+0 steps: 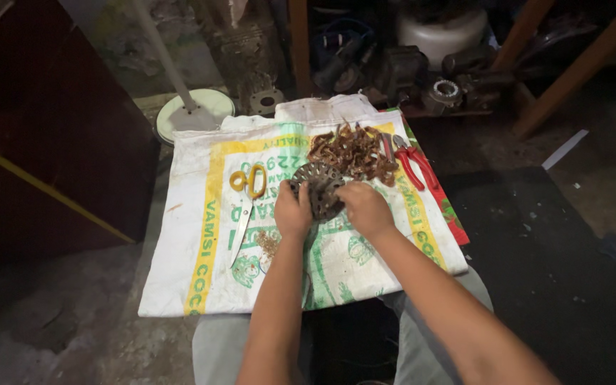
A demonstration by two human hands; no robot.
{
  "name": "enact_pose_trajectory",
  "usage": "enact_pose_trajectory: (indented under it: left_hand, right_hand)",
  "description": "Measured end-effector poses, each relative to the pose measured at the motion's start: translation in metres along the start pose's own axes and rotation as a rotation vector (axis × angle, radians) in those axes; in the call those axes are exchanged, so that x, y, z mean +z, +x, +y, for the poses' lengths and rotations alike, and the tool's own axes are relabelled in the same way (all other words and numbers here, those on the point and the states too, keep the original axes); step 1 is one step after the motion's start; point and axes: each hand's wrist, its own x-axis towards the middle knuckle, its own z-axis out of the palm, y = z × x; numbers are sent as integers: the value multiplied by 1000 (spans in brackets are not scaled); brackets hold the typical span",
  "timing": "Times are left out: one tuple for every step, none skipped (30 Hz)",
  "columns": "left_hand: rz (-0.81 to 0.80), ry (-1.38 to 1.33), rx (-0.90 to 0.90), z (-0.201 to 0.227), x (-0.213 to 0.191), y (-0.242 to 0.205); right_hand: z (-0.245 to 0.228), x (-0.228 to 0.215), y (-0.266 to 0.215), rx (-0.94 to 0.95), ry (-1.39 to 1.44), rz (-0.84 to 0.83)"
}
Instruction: The person pulls copper wire windings from a metal motor stator core by hand, working over a white bag on their lap.
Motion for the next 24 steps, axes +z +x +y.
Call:
enact_pose_trajectory:
  left_hand:
    - [-5,3,-13,-2,0,-1]
    - [-9,8,-23,-2,1,-1]
    - [-13,12,-33,-3,1,0]
    - [-15,10,-24,-3,2,0]
    - [-18,8,-16,-3,2,2]
    - [-22,6,-9,-3,2,1]
    - [-2,-9,14,-2,3,3]
    - [11,-17,33,-3,3,2]
    - [24,-26,53,-4,4,2]
    - [7,-26,39,-8,3,1]
    - [-9,-27,26,-10,2,1]
    - [-23,-38,22,-9,4,3]
    - [-33,-26,9,-8,4,2]
    - [-37,-16,0,-6,4,3]
    - [-41,-6,-9,-5,4,3]
    - [-32,-6,-7,-3,3,5]
    - [-24,-6,-6,-2,2,7]
    - [-20,-1,-7,-2,0,6]
    - [-25,-3,-7,-3,-2,7]
    - [-34,-13,-10,-4,0,6]
    - [-43,-22,-13,-5,1,4]
    - [-48,-21,-16,-5,2,5]
    - [-53,-19,-19,-5,3,6]
    - [-58,-14,-22,-4,4,7]
  right_hand:
    - [0,3,-2,-64,-33,-7]
    - [0,6,-2,-130,-64,-10]
    - [-2,7,-2,-195,-96,-14]
    - [-4,7,-1,-203,-84,-35]
    - [-6,5,0,-210,-71,-57]
    - [-8,2,1,-216,-58,-80]
    - [-10,-1,3,-104,-70,-68]
    - [-13,-3,2,17,-76,-59]
    - [-14,-4,1,137,-83,-50]
    - [-17,-3,-2,-1,-65,-48]
    - [-20,-1,-5,-138,-45,-44]
    - [-18,-3,-3,-280,-36,-31]
    - [-16,-5,-4,-180,-20,-80]
    - [-15,-6,-2,-86,-7,-124]
    - [-13,-7,-2,7,6,-168]
    - [-13,-5,0,43,-26,-69]
    - [-13,-3,3,78,-58,31]
    - [-13,-1,1,119,-85,127]
    - [-11,0,1,15,-67,66]
    - [-7,-1,-4,-88,-57,0]
    - [-3,-2,-8,-190,-46,-65]
    - [1,-4,-8,-106,-29,-52]
    - [5,-7,-8,-22,-13,-39]
    - [8,-9,-7,62,7,-26]
